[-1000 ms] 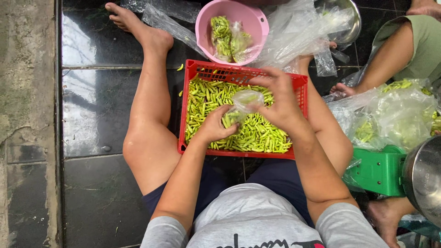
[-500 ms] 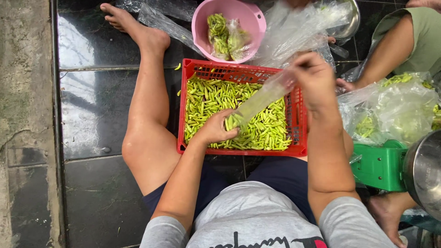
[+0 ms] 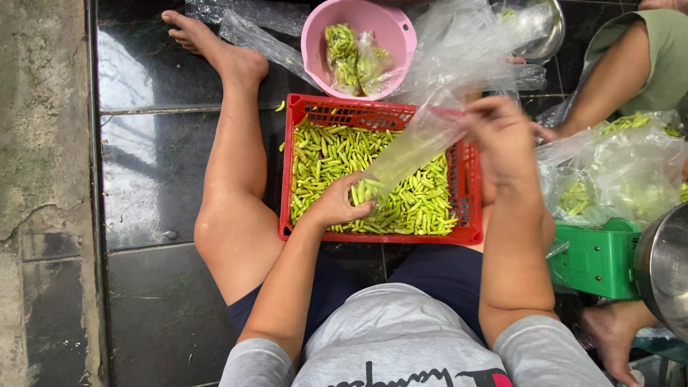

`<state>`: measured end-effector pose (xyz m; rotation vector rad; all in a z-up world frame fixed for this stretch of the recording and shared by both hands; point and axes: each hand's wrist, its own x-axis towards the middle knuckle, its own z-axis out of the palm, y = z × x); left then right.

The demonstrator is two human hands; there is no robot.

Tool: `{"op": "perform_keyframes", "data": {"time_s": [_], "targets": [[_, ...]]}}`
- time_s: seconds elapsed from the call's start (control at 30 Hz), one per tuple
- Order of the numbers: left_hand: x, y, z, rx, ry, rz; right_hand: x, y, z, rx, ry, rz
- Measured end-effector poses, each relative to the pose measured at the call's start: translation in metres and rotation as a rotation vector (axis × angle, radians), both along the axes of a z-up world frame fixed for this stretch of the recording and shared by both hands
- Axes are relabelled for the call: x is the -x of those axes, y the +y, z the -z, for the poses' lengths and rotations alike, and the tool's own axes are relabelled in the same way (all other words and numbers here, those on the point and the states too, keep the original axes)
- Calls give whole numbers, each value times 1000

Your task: Packing small green chilies from a crate into individual plastic bags by hand and using a small scoop.

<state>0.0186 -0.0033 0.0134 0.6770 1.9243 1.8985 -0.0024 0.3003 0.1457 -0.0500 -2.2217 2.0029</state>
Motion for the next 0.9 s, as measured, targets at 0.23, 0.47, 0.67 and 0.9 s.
{"op": "perform_keyframes", "data": {"time_s": [0.23, 0.47, 0.67, 0.9], "targets": [[6, 1, 1, 6, -20, -53, -5, -25, 54, 336, 87, 64], [-3, -8, -60, 184, -86, 47, -39, -141, 80, 149, -269, -70], [-17, 19, 15, 112, 449, -672, -10, -139, 90, -169, -161, 31], [-33, 25, -62, -259, -873, -250, -45, -165, 93, -30, -16, -179]]}}
